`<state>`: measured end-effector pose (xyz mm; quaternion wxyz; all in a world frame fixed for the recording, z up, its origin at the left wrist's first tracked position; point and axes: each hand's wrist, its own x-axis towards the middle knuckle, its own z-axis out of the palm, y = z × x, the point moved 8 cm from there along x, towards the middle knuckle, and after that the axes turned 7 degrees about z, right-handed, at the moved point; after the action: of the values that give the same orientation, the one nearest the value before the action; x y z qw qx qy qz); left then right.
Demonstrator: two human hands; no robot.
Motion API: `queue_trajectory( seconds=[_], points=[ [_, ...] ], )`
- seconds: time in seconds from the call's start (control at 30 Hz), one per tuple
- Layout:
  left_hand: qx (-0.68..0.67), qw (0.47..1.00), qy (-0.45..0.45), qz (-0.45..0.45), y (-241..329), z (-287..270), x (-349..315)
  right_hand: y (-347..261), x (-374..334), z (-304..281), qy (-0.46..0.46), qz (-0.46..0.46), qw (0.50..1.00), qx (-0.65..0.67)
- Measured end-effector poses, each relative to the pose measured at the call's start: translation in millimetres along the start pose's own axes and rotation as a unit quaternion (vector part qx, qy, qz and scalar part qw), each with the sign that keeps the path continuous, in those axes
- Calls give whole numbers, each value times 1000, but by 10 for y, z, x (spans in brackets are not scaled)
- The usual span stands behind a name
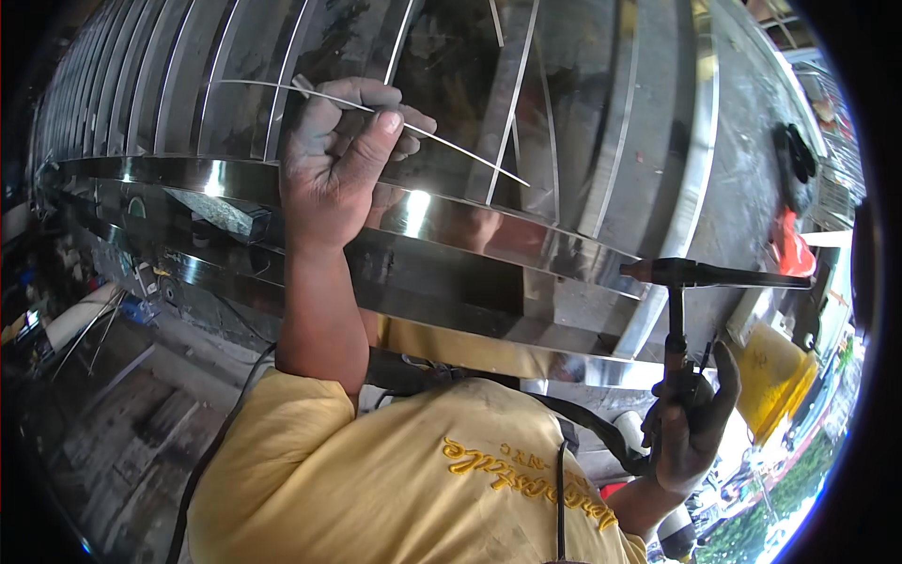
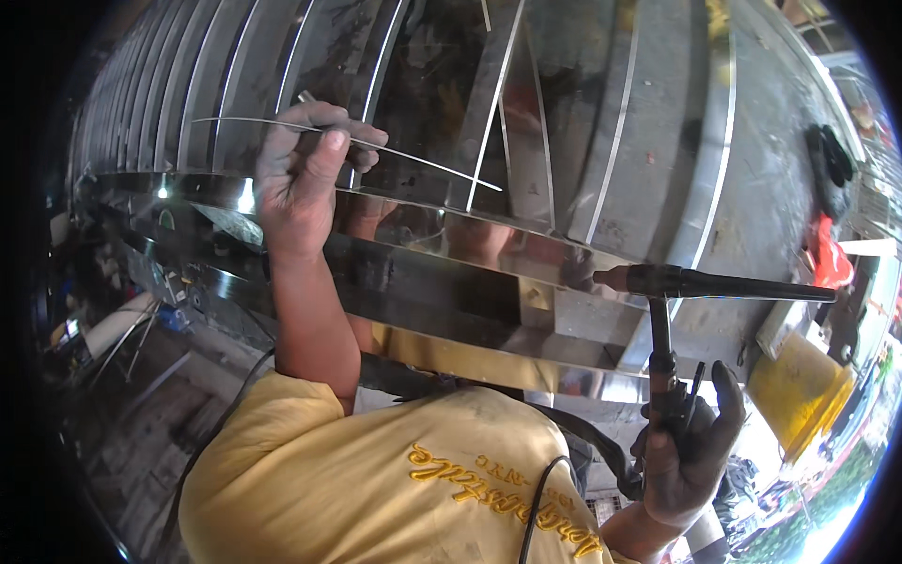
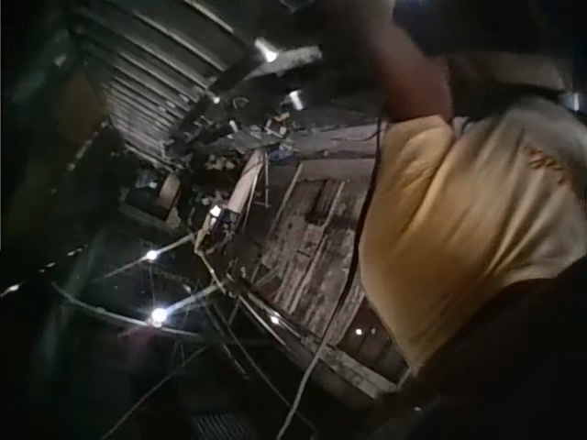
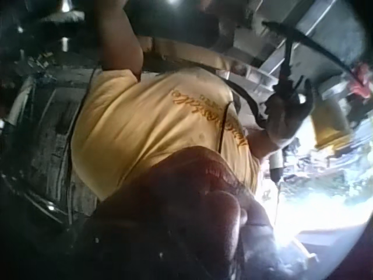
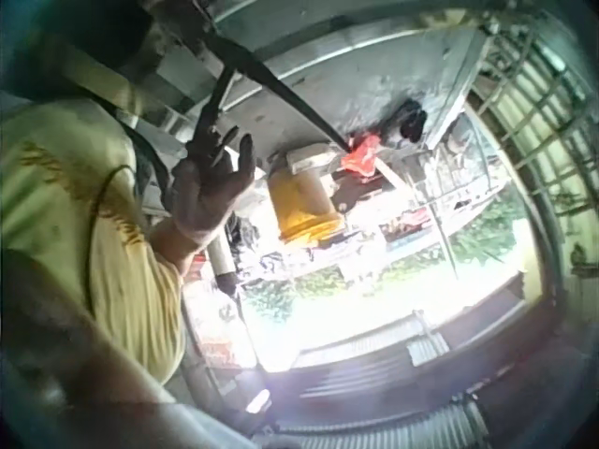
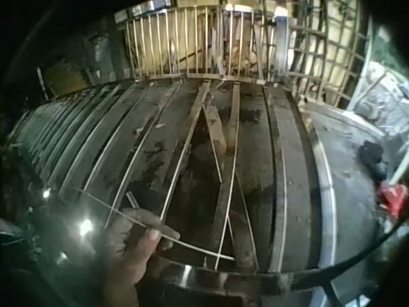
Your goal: The person is TIG welding a series of parallel metal bars to a perpendicular frame, using a filler rod and a welding torch.
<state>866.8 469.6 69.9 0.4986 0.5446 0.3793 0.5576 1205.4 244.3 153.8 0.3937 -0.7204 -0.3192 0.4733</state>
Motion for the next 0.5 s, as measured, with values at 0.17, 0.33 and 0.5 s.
queue_trajectory(
  seconds=[0.17,0.33,0.5],
  points=[
    [63,996,56,13,-20,-244,30,75,440,349,-30,27,999,9],
    [136,987,77,-37,-37,-243,24,79,691,585,-73,58,996,1],
    [127,981,80,-121,-186,-289,-33,98,764,688,-92,72,993,-5]
  ],
)
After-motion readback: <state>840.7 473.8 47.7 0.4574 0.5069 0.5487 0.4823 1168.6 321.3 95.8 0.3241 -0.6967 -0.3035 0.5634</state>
